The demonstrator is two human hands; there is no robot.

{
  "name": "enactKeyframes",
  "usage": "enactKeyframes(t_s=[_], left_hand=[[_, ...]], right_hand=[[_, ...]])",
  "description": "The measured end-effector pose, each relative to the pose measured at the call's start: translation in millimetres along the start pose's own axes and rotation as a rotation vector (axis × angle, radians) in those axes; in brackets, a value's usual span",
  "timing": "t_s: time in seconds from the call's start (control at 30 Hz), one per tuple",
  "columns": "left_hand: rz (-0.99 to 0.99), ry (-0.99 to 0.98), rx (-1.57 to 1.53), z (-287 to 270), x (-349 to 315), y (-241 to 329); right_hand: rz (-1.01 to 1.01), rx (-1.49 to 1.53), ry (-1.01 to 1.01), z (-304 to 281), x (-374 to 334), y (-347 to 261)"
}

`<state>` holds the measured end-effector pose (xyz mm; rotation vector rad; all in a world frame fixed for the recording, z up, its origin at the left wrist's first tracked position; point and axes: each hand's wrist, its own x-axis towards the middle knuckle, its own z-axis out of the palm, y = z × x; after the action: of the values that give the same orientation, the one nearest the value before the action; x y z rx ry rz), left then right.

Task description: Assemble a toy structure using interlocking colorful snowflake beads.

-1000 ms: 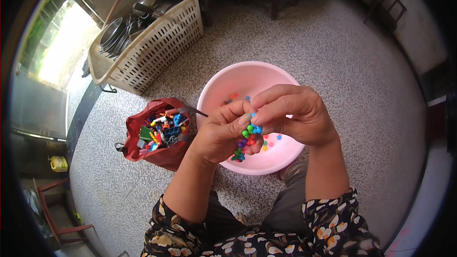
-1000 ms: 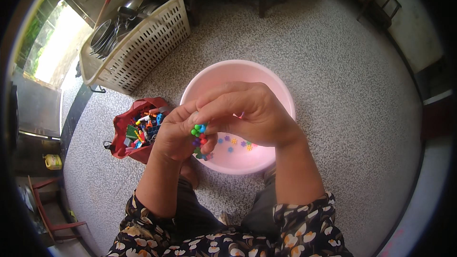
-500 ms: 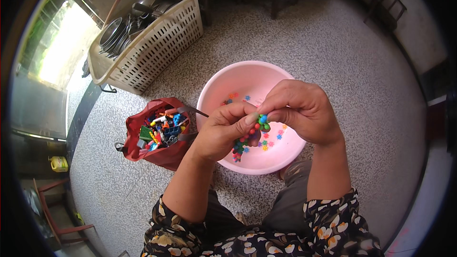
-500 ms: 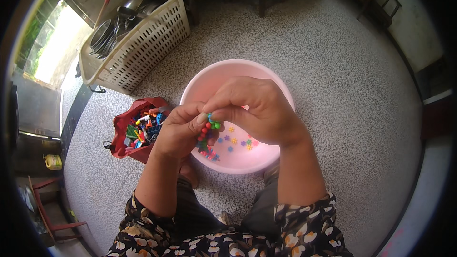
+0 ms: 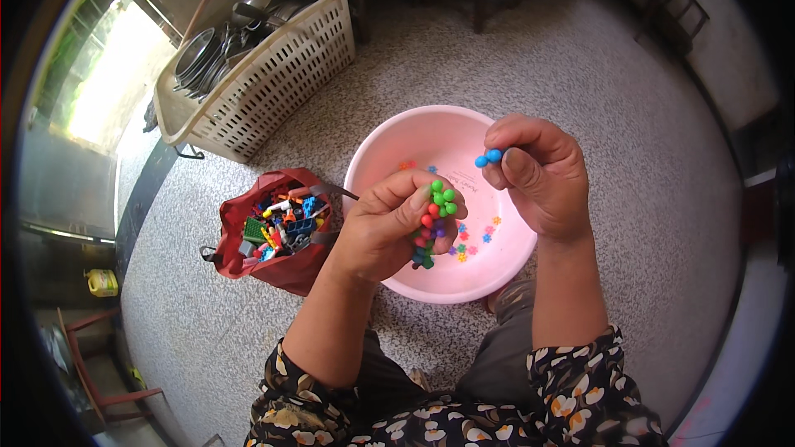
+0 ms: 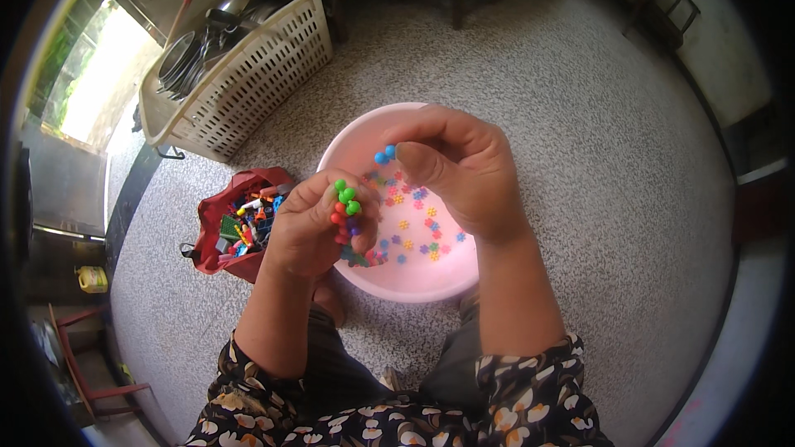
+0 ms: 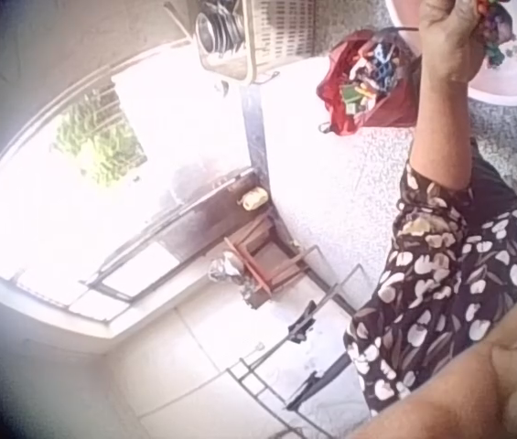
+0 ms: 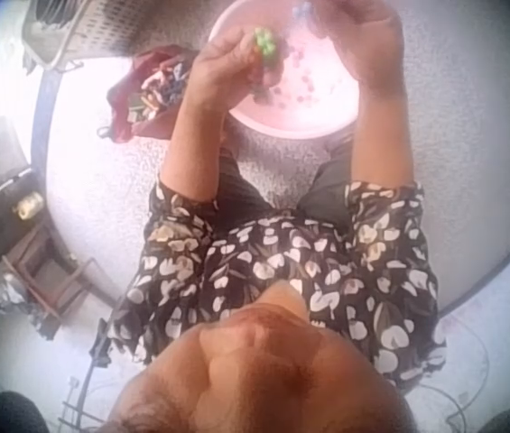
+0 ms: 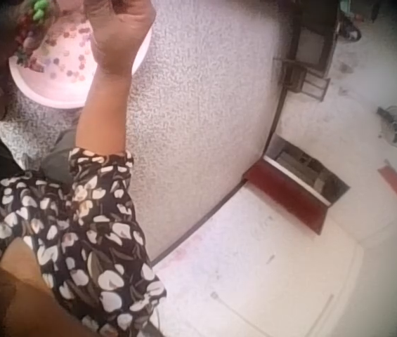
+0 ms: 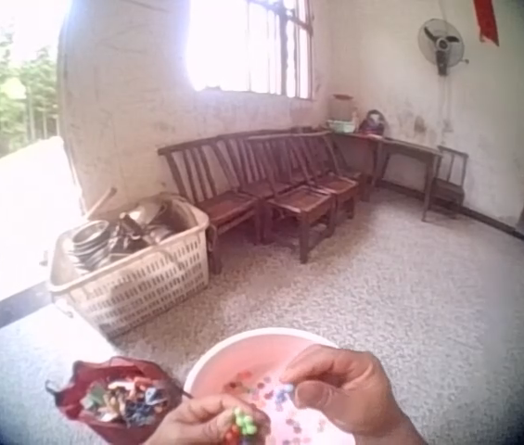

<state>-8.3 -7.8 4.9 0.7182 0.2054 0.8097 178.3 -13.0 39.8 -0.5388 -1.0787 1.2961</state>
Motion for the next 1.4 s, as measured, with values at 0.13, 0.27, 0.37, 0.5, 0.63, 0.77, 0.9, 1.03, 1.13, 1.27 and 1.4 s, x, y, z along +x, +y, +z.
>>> enactKeyframes(t_s=[0.13, 0.27, 0.37, 0.5, 0.63, 0.77, 0.9, 1.03, 1.13, 1.27, 1.4], left_hand=[[0.022, -0.045, -0.018, -3, -1, 2], [-0.039, -0.036, -0.101, 1, -2, 4], [-0.095, -0.040, -0.081, 0, -1, 3], [-0.083, 0.017, 0.027, 9, -1, 4], [-0.056, 0.116, 0.179, -3, -2, -3], [-0.089, 0.059, 0.257, 0, -2, 6], [-0.077, 0.029, 0.266, -2, -1, 3], [-0.016, 0.029, 0.238, -2, -1, 1], [0.020, 0.011, 0.200, -2, -2, 1], [0.058, -0.027, 0.062, -4, -3, -1], [0.086, -0.063, 0.011, -3, -3, 2]], right_hand=[[-0.029, -0.189, 0.013, -1, 2, -4], [-0.117, -0.383, -0.180, 0, 0, -3], [-0.060, -0.377, -0.262, 11, -1, -5], [-0.039, -0.404, -0.350, 11, 1, -5], [-0.085, -0.493, -0.448, 2, 4, -11], [-0.100, -0.517, -0.424, 3, 4, -12], [-0.036, -0.510, -0.359, 5, 2, -12], [-0.062, -0.388, -0.354, 2, 1, 0], [0.030, -0.074, -0.262, 8, -1, 6], [0.027, 0.054, -0.152, 4, -3, 17], [-0.012, -0.025, -0.057, 5, 2, 4]])
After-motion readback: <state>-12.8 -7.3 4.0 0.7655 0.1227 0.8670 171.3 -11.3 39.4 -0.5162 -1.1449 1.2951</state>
